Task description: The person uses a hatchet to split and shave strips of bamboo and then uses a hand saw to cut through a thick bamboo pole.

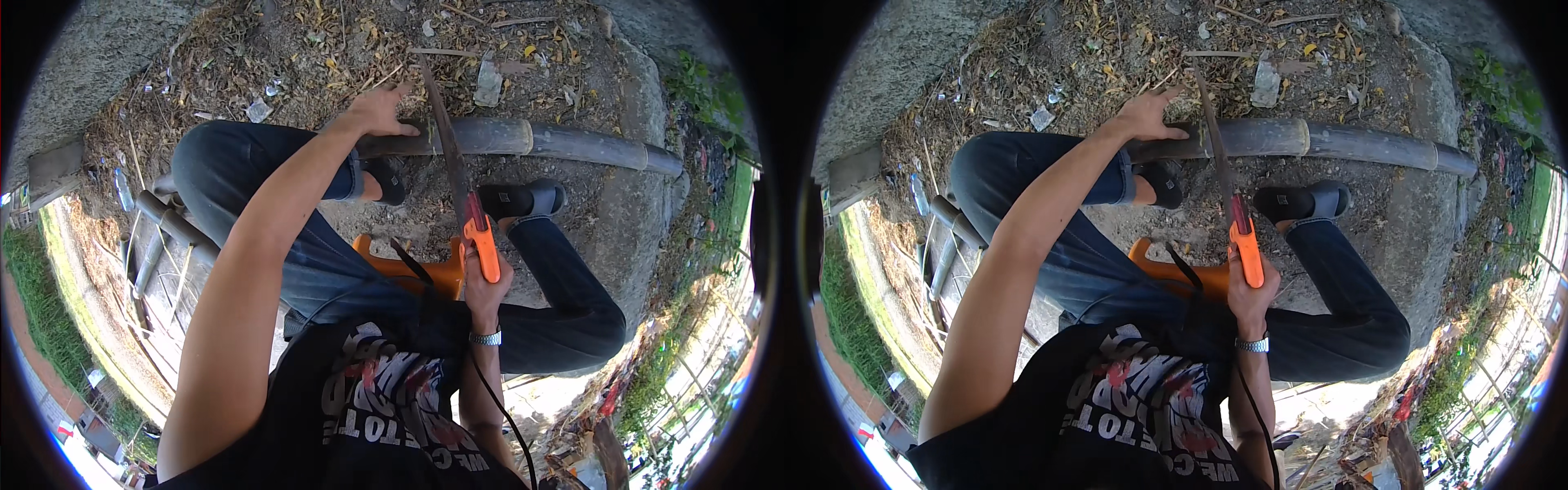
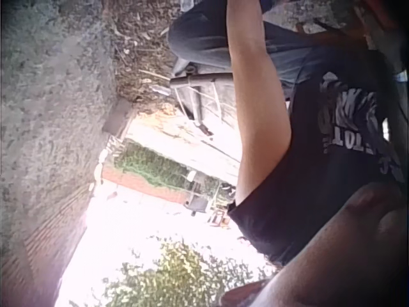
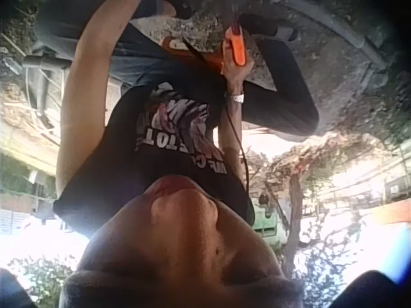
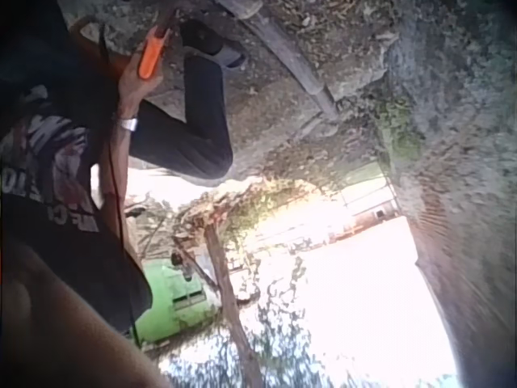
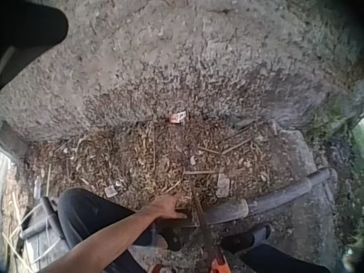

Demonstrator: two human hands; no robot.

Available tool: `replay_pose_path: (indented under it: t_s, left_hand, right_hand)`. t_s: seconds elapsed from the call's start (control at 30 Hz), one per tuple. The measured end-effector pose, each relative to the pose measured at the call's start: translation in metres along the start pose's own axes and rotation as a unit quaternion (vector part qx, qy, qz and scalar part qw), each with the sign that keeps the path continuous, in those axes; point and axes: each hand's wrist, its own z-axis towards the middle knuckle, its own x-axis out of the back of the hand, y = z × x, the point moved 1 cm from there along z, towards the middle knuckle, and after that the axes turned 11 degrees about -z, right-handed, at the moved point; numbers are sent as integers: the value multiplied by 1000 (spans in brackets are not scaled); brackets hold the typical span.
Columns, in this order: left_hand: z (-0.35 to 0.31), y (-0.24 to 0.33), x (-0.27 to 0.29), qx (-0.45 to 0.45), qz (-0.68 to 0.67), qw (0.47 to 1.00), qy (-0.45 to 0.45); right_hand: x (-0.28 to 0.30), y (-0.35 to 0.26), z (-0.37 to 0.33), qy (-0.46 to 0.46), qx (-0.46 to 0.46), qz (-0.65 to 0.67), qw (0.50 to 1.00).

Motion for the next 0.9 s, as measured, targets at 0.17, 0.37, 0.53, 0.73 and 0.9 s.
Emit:
replay_pose_path:
  t_s: [0.17, 0.37, 0.53, 0.73, 0.9]
  left_hand:
    - [-20, -6, -83, 104, 89, 991, 2]
    - [-5, -9, -49, 77, -8, 996, -50]
    - [23, -22, -16, 62, -46, 991, -109]
    - [-11, -29, -47, 25, 57, 995, 80]
    - [7, -26, -24, 67, 12, 998, 8]
  right_hand:
    - [-8, 8, 0, -10, -26, 19, 999]
    - [-4, -8, -6, 23, 91, -94, 991]
    - [2, -16, -7, 18, 102, -127, 986]
    - [-13, -17, 3, 17, 83, -124, 989]
    - [-15, -22, -1, 23, 105, -117, 987]
